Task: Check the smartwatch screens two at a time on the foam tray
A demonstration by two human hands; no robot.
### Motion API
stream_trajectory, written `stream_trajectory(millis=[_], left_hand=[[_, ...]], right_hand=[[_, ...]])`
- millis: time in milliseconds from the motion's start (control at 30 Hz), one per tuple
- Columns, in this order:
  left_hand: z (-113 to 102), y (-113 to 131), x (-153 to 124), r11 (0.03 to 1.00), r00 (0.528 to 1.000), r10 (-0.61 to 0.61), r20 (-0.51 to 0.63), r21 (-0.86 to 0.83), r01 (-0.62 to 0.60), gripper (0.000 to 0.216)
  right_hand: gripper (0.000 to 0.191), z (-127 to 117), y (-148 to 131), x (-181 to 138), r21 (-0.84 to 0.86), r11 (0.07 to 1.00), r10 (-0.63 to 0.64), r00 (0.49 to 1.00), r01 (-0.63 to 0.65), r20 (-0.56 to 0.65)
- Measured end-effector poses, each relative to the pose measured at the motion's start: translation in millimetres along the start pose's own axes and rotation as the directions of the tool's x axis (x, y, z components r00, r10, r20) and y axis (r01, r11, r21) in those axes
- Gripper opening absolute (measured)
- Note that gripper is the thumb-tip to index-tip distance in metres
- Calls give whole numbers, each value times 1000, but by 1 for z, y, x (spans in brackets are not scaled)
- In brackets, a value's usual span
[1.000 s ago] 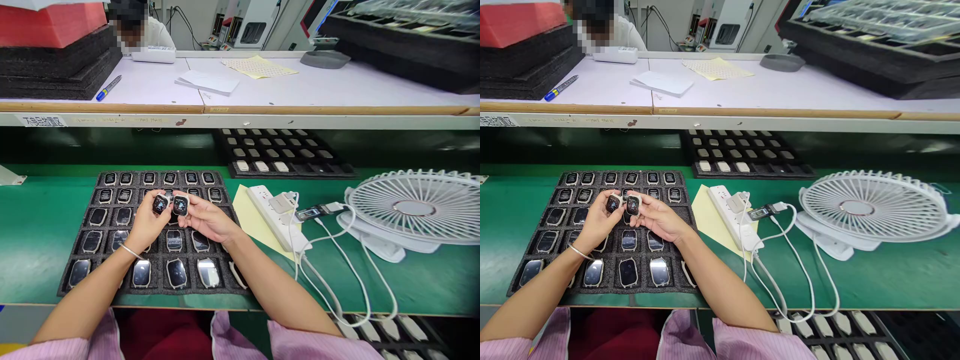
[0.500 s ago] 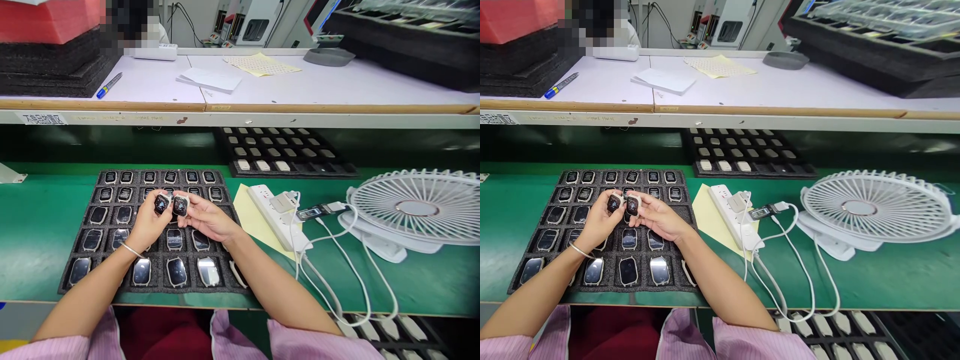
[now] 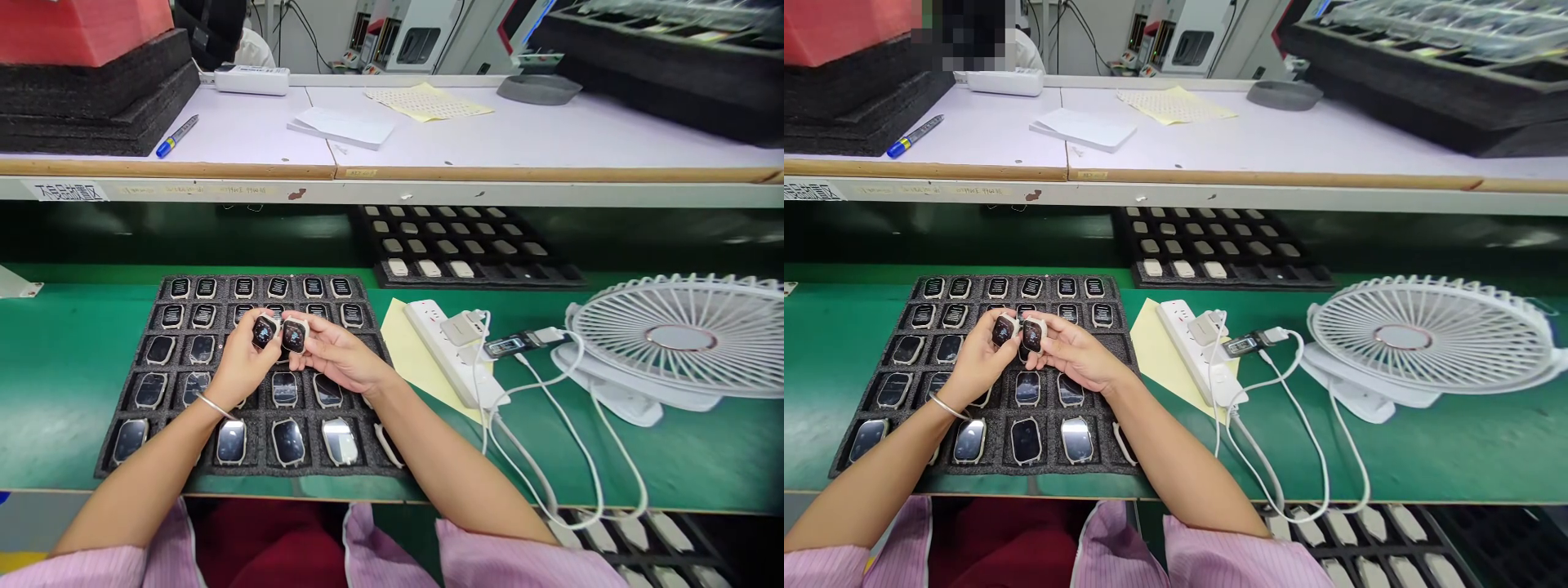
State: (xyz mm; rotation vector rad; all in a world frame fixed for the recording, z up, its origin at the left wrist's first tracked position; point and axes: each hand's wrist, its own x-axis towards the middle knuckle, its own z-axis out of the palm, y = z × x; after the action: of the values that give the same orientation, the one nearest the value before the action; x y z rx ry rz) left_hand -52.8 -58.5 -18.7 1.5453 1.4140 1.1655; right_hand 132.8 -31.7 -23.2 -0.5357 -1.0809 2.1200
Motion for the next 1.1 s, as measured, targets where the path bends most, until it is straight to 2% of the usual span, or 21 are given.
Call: stream_trajectory(millis=[800, 1100], left_hand=[[1, -4, -1, 1000, 1000, 3, 31, -19, -2, 35], [1, -1, 1, 999, 1000, -6, 8, -39, 6, 35]], right_hand=[[53, -1, 0, 0, -9, 1000, 8, 1000, -8, -10], [52, -1, 0, 0, -6, 1000, -15, 1000, 15, 11]])
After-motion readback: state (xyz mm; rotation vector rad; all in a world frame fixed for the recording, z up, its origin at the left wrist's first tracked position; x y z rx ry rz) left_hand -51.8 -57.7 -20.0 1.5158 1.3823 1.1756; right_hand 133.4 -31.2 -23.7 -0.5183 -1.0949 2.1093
